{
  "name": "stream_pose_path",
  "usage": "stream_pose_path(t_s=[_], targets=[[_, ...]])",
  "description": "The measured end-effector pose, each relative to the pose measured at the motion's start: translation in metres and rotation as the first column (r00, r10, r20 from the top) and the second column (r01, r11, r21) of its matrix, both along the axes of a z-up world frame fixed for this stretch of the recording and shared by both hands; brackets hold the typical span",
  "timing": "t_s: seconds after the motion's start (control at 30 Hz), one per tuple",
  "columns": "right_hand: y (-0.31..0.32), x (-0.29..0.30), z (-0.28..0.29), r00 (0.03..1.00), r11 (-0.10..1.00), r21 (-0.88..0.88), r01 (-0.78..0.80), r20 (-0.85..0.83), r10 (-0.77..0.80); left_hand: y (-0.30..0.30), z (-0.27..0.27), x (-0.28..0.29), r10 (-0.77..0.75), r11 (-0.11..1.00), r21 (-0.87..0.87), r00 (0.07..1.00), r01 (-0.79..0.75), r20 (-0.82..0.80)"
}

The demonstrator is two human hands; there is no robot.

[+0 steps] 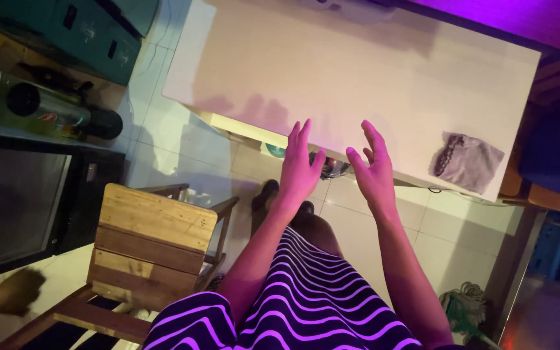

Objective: Clean a wooden chair and a wooden surface using a cloth.

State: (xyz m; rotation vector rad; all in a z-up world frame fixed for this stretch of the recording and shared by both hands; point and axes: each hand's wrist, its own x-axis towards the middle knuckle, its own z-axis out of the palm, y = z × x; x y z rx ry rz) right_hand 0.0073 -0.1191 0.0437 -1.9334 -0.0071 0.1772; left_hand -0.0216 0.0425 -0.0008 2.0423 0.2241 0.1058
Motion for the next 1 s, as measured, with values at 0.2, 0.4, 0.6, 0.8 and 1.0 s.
stream_pose_path(t_s=[0.2, 0.4, 0.6, 0.8, 1.0], targets=[[-0.011, 0.001, 0.000, 1.000, 1.000, -0.002, 0.005, 0.030, -0.005, 0.003, -0.008, 0.003, -0.003, 0.997, 0.081, 0.999, 0.000, 0.045], [-0.014, 0.008, -0.014, 0.999, 0.999, -0.045, -0.002, 0.045, 0.004, 0.027, -0.009, 0.018, -0.057, 0.993, 0.102, 0.998, 0.053, 0.036], [0.011, 0.022, -0.008, 1.000, 0.997, -0.079, 0.001, 0.021, 0.001, 0.061, -0.007, 0.030, -0.020, 0.997, 0.082, 0.995, 0.012, 0.101], [0.039, 0.031, -0.017, 0.998, 0.998, -0.041, 0.050, 0.028, -0.049, 0.091, -0.017, 0.039, -0.024, 0.993, 0.120, 0.998, 0.018, 0.051], [0.067, 0.032, -0.030, 0.998, 0.997, -0.059, 0.056, 0.019, -0.055, 0.116, -0.040, 0.040, -0.039, 0.988, 0.151, 0.999, 0.033, 0.037]])
